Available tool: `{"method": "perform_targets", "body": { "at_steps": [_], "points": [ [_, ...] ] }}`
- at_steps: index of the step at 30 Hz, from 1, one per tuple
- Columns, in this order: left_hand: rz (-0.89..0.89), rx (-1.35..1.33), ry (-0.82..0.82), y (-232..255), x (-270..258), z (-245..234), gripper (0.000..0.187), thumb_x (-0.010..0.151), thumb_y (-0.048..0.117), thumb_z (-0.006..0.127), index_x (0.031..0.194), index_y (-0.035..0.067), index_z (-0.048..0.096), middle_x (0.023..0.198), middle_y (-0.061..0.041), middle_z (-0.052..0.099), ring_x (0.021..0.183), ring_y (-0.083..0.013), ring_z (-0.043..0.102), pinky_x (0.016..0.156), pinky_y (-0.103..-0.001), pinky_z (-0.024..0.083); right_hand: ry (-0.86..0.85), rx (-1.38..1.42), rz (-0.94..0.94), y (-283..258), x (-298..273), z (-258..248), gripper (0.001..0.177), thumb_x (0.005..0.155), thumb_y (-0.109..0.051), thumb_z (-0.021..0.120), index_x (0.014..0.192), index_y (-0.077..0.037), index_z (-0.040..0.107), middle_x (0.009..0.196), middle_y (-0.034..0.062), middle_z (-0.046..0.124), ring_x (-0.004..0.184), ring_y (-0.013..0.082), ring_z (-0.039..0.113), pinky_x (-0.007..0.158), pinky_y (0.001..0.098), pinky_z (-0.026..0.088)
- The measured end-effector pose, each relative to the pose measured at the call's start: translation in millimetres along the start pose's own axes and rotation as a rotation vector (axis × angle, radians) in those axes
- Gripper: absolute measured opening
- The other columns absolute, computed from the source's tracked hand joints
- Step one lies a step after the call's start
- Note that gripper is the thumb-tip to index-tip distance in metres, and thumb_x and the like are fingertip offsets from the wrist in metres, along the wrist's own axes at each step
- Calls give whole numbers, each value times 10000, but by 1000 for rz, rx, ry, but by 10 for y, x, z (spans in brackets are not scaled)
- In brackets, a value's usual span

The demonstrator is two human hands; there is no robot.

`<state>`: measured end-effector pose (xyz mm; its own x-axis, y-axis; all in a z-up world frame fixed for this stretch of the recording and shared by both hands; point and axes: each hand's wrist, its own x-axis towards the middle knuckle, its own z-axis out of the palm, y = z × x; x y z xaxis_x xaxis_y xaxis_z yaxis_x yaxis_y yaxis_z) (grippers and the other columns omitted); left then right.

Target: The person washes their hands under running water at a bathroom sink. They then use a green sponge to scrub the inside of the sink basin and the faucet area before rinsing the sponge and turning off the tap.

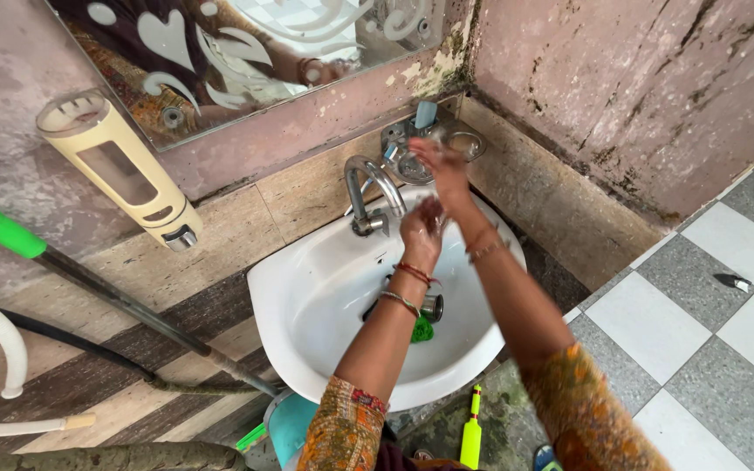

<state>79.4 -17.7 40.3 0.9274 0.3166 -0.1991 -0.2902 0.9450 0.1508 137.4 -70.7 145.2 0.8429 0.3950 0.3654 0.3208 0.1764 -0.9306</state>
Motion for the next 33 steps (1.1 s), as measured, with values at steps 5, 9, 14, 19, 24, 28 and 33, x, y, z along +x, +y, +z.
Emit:
{"method": "perform_targets", "body": {
  "at_steps": [5, 9, 14, 19, 24, 28, 33],
  "points": [
    [-129, 77, 252, 195, -354, -514, 310, 1015, 189, 379, 1055, -48, 574, 920, -199, 644, 876, -362, 667, 937, -550, 549, -122, -1155, -600, 25, -23, -16, 349, 1069, -328, 471, 1189, -107, 713, 1282, 115, 717, 1218, 303, 648, 1005, 517, 463],
    [-105, 70, 184, 371, -280, -643, 219, 1006, 118, 460, 1041, -65, 576, 951, -197, 648, 914, -351, 667, 952, -521, 577, -132, -1477, -574, 97, -161, 106, 353, 954, -359, 497, 1186, -180, 694, 1303, 54, 687, 1226, 253, 641, 1021, 621, 437],
    [-91, 159, 170, 251, -242, -820, 200, 1010, 95, 449, 1035, -52, 581, 959, -165, 648, 912, -335, 689, 914, -502, 593, 113, -1369, -302, -102, -213, 7, 347, 973, -312, 592, 1282, -181, 680, 1496, 158, 522, 1394, 432, 437, 956, 857, 239],
    [-102, 172, 206, 132, -165, -955, 194, 1012, 137, 402, 1001, 12, 551, 921, -139, 641, 860, -282, 646, 908, -522, 595, -23, -1063, -563, -101, -890, 310, 688, 809, -148, 708, 1453, 5, 523, 1530, 242, 469, 1444, 479, 439, 1191, 517, 396],
    [-9, 28, 77, 208, -234, -831, 256, 1037, 117, 446, 1077, -41, 642, 1017, -150, 696, 914, -263, 683, 923, -380, 554, 303, -53, 256, 279, -1533, 617, 294, 923, -155, 663, 1161, 15, 691, 994, 128, 720, 868, 294, 683, 835, 417, 576],
    [-21, -35, 289, 312, -501, -728, 322, 958, 121, 421, 990, -70, 678, 985, -176, 708, 862, -280, 682, 889, -384, 573, 528, 873, 612, 700, -1577, 576, 265, 1029, -194, 544, 1041, 27, 689, 945, 125, 732, 858, 251, 701, 853, 372, 598],
    [-2, 22, 257, 323, -677, -830, 322, 912, 117, 426, 963, -78, 677, 924, -166, 708, 795, -254, 653, 807, -342, 567, 624, 1002, 649, 1190, -1728, 507, 284, 1061, -210, 501, 1039, 16, 673, 944, 135, 718, 882, 263, 691, 869, 378, 592]
  ]
}}
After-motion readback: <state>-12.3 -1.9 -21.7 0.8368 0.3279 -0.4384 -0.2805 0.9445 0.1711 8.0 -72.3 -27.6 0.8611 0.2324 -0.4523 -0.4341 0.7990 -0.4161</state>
